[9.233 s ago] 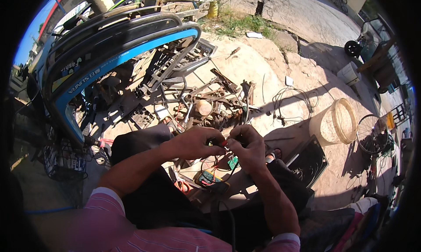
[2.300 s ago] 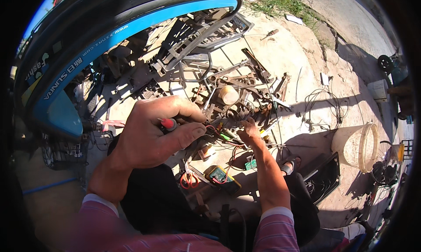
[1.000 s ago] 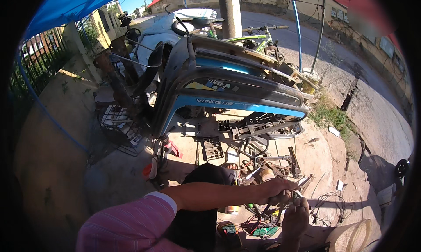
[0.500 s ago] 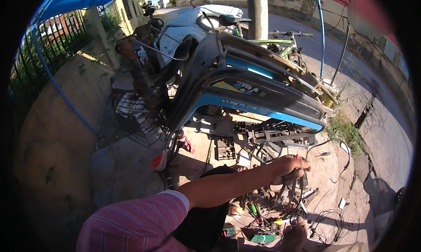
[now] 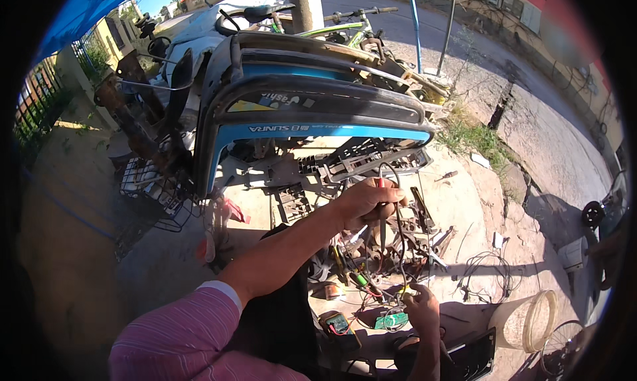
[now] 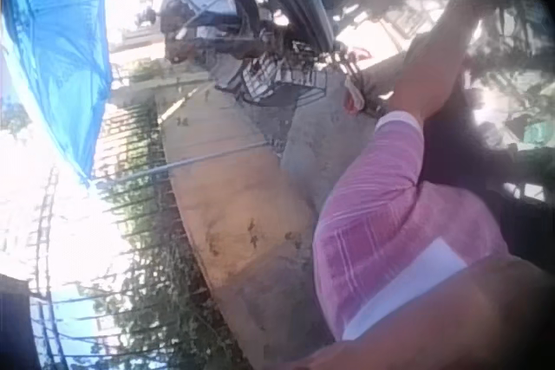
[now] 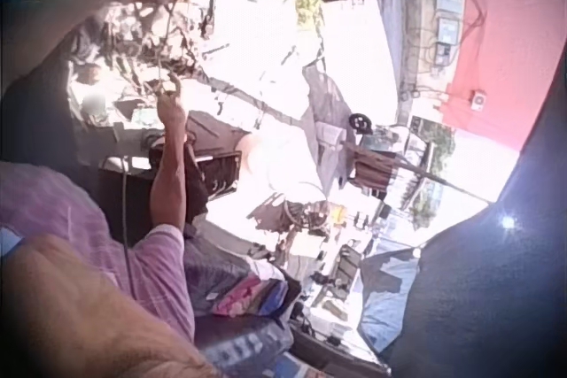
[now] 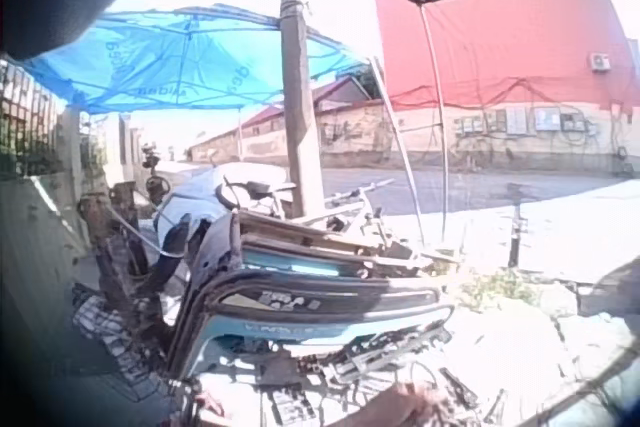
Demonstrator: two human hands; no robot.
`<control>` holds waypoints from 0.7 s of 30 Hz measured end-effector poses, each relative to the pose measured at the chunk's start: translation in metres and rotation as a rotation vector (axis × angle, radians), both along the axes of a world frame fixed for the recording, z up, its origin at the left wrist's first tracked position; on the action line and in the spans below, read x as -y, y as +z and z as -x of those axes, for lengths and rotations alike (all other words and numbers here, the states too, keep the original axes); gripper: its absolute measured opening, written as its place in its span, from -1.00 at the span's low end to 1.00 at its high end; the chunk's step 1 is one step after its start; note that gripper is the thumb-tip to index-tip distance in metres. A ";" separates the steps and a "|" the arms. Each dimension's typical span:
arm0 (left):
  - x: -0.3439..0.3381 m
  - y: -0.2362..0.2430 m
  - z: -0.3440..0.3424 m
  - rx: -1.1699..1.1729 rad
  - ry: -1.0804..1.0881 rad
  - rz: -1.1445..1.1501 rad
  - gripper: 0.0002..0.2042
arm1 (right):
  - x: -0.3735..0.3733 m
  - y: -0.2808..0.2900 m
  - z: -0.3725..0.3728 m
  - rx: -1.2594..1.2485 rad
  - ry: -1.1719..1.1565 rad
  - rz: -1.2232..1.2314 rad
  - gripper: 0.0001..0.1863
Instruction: The person sits on the ground and uses pliers and a multimeter to strip, twist, and test wires connected to a small circuit board. The person repeatedly strips wire ends, twists them together, and checks continuity with the multimeter probes.
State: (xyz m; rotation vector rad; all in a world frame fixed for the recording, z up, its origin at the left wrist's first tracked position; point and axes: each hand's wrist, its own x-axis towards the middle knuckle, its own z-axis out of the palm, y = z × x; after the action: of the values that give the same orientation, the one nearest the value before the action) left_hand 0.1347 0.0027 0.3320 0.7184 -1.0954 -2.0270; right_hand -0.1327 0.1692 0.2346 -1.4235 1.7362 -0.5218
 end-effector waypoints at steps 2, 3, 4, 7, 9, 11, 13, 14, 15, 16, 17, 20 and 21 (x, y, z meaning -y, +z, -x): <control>-0.013 0.001 0.009 0.160 -0.077 0.101 -0.74 | 0.004 -0.011 0.005 -0.291 0.063 0.154 -0.56; -0.022 0.001 0.017 0.187 -0.116 0.079 -0.74 | 0.007 -0.012 0.006 -0.364 0.071 0.224 -0.53; -0.033 0.004 0.025 0.244 -0.149 0.124 -0.76 | 0.008 -0.009 0.009 -0.399 0.029 0.187 -0.49; -0.060 0.000 0.043 0.302 -0.268 0.239 -0.78 | 0.013 0.023 0.003 -0.432 -0.073 0.169 -0.44; -0.070 -0.010 0.053 0.325 -0.359 0.294 -0.79 | 0.010 0.017 0.011 -0.649 -0.077 0.518 -0.45; -0.080 -0.010 0.056 0.418 -0.392 0.539 -0.78 | 0.012 0.040 0.014 -0.307 0.043 0.521 -0.62; -0.085 0.000 0.061 0.590 -0.524 0.681 -0.77 | 0.017 0.042 0.021 0.480 -0.047 0.104 -0.59; -0.089 -0.009 0.065 0.612 -0.558 0.762 -0.77 | 0.013 0.044 0.018 0.854 -0.066 -0.004 -0.47; -0.092 -0.019 0.069 0.635 -0.589 0.847 -0.77 | 0.012 0.046 0.015 0.968 -0.005 -0.032 -0.42; -0.096 -0.026 0.073 0.683 -0.635 0.921 -0.76 | 0.012 0.045 0.010 1.021 -0.023 0.012 -0.41; -0.099 -0.033 0.076 0.710 -0.656 0.973 -0.76 | 0.013 0.045 0.007 1.073 -0.041 0.055 -0.40; -0.108 -0.040 0.081 0.768 -0.688 1.101 -0.76 | 0.018 0.055 0.011 1.004 -0.136 0.092 -0.50; -0.109 -0.046 0.084 0.791 -0.706 1.107 -0.77 | 0.018 0.052 0.013 1.075 -0.202 0.098 -0.51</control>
State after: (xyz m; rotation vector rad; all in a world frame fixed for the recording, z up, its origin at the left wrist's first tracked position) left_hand 0.0507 0.1113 0.2864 0.5282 -2.8864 -1.1578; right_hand -0.1461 0.1512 0.2870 -0.7457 0.9626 -1.2167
